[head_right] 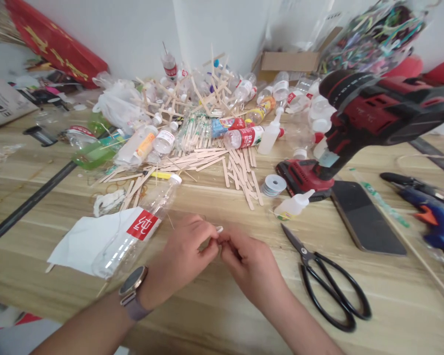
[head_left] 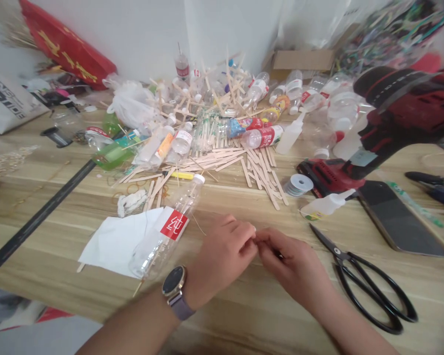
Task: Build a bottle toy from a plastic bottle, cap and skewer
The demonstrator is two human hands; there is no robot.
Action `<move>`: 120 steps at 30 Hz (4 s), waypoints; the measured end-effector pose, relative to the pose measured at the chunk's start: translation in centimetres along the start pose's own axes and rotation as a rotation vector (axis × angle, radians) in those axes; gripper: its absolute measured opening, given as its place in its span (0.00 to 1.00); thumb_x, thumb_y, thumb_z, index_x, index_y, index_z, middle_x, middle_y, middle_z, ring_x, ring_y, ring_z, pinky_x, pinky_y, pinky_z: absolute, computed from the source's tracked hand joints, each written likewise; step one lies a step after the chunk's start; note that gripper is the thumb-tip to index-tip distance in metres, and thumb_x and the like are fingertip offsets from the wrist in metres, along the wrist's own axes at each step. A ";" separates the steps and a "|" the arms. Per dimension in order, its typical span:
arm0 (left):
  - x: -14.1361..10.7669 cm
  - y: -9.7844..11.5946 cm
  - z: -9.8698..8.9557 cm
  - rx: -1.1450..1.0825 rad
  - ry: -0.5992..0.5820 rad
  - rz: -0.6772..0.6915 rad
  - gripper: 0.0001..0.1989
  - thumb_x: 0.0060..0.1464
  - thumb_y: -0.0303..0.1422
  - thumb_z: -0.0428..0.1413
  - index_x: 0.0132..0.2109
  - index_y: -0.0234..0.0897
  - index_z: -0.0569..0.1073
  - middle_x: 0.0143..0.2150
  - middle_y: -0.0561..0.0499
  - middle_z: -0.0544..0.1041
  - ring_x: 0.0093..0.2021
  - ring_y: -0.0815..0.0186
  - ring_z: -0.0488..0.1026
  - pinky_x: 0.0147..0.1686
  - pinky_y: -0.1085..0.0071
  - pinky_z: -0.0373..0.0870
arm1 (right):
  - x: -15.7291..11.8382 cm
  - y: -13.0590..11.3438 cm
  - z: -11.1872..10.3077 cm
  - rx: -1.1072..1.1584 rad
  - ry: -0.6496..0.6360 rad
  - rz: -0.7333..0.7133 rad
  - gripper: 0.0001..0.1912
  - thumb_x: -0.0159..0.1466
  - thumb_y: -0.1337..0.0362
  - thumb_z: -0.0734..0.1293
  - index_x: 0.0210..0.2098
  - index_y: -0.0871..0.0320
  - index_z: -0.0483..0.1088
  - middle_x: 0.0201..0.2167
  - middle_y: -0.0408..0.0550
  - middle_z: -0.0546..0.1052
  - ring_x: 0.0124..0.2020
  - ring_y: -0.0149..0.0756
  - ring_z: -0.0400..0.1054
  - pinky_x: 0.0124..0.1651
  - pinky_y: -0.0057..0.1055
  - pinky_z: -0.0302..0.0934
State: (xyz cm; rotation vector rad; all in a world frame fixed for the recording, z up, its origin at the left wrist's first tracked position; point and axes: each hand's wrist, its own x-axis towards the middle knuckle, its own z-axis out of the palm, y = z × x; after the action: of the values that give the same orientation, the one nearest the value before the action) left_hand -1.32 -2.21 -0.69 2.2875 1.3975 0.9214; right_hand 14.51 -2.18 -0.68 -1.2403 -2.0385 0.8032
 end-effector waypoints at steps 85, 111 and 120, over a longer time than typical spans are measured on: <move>0.5 0.0 -1.2 -0.563 -0.095 -0.557 0.08 0.50 0.32 0.55 0.36 0.37 0.79 0.16 0.61 0.52 0.18 0.74 0.49 0.18 0.75 0.44 | -0.4 0.2 0.4 0.338 0.135 0.164 0.07 0.65 0.63 0.60 0.34 0.56 0.68 0.22 0.42 0.71 0.22 0.30 0.65 0.25 0.25 0.59; 0.6 0.4 -0.1 -0.751 -0.115 -0.651 0.05 0.49 0.28 0.53 0.34 0.34 0.73 0.22 0.58 0.69 0.22 0.74 0.61 0.21 0.77 0.55 | -0.6 0.7 1.3 0.107 0.251 -0.086 0.06 0.65 0.71 0.60 0.35 0.54 0.67 0.30 0.43 0.73 0.31 0.31 0.69 0.32 0.25 0.62; 0.6 0.4 -0.2 -0.657 -0.094 -0.640 0.07 0.51 0.30 0.52 0.36 0.34 0.74 0.19 0.61 0.60 0.20 0.74 0.53 0.20 0.76 0.49 | -0.1 0.5 0.7 0.112 0.265 -0.007 0.08 0.64 0.70 0.61 0.29 0.55 0.66 0.29 0.46 0.73 0.29 0.34 0.68 0.30 0.28 0.62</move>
State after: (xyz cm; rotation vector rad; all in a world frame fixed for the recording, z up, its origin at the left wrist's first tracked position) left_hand -1.03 -1.92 -0.11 1.2755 1.3806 0.8639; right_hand 14.25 -2.23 -1.49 -1.2062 -1.7612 0.6988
